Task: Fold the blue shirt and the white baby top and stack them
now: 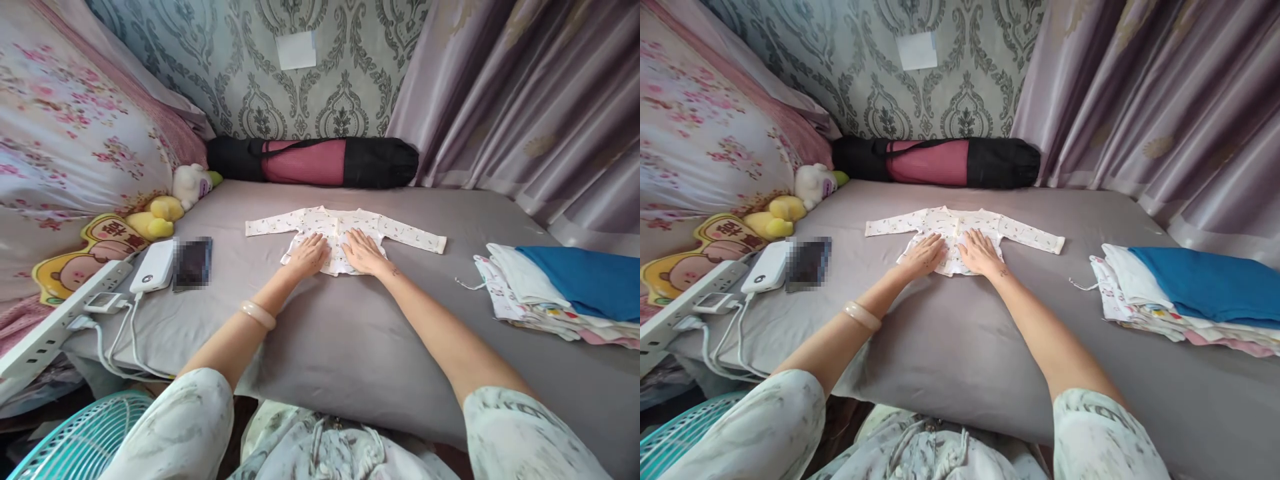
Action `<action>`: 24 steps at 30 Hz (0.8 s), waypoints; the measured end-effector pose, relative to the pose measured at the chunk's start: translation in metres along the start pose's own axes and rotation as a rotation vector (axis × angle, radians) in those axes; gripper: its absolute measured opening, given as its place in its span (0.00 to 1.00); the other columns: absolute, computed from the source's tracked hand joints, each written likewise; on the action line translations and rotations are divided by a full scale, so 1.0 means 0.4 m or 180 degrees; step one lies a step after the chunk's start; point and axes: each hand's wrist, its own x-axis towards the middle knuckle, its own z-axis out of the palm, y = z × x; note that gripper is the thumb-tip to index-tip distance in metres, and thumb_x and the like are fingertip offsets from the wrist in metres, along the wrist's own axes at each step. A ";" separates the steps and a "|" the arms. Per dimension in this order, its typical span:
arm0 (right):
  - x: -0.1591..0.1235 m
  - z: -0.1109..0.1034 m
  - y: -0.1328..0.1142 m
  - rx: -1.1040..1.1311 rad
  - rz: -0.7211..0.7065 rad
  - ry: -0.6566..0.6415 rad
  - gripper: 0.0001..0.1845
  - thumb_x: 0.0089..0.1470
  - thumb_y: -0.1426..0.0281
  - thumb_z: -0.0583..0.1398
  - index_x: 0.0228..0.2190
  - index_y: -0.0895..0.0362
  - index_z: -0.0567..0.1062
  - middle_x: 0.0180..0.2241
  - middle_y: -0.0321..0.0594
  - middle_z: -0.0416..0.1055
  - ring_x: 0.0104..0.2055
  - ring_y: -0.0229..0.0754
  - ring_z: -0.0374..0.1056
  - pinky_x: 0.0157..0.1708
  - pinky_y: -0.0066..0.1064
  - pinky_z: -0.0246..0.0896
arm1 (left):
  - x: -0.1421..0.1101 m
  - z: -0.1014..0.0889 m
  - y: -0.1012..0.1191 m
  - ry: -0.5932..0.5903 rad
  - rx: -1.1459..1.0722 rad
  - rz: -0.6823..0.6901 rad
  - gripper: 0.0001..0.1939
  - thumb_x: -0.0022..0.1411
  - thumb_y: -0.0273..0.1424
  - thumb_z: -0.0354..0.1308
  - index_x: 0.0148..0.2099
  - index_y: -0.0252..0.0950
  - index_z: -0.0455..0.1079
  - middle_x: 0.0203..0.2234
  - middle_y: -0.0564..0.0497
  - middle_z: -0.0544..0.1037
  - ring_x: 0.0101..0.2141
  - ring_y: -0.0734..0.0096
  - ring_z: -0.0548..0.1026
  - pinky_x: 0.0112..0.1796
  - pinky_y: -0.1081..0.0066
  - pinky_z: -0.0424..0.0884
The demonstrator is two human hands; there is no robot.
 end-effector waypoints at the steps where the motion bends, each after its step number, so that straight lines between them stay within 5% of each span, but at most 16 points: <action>1: 0.013 0.010 0.003 -0.0033 0.0081 -0.0011 0.35 0.63 0.55 0.36 0.64 0.62 0.48 0.67 0.49 0.38 0.68 0.51 0.33 0.64 0.47 0.30 | 0.005 0.010 -0.001 -0.0107 0.0033 -0.0059 0.25 0.69 0.39 0.37 0.62 0.32 0.56 0.62 0.39 0.58 0.63 0.58 0.53 0.60 0.57 0.51; 7: 0.019 0.037 0.024 -0.0265 0.0075 0.0193 0.34 0.62 0.54 0.38 0.64 0.58 0.51 0.67 0.47 0.41 0.68 0.52 0.35 0.63 0.52 0.29 | -0.002 0.016 -0.023 -0.0601 0.0055 -0.0081 0.35 0.68 0.48 0.29 0.68 0.31 0.44 0.67 0.40 0.45 0.66 0.56 0.41 0.62 0.54 0.41; 24: -0.101 0.030 -0.043 -0.0131 -0.0304 -0.0159 0.38 0.62 0.55 0.36 0.65 0.65 0.45 0.68 0.47 0.34 0.69 0.46 0.29 0.65 0.47 0.23 | -0.105 0.005 0.041 -0.0629 0.0037 0.0126 0.33 0.69 0.45 0.30 0.68 0.30 0.42 0.67 0.40 0.45 0.66 0.57 0.40 0.62 0.55 0.39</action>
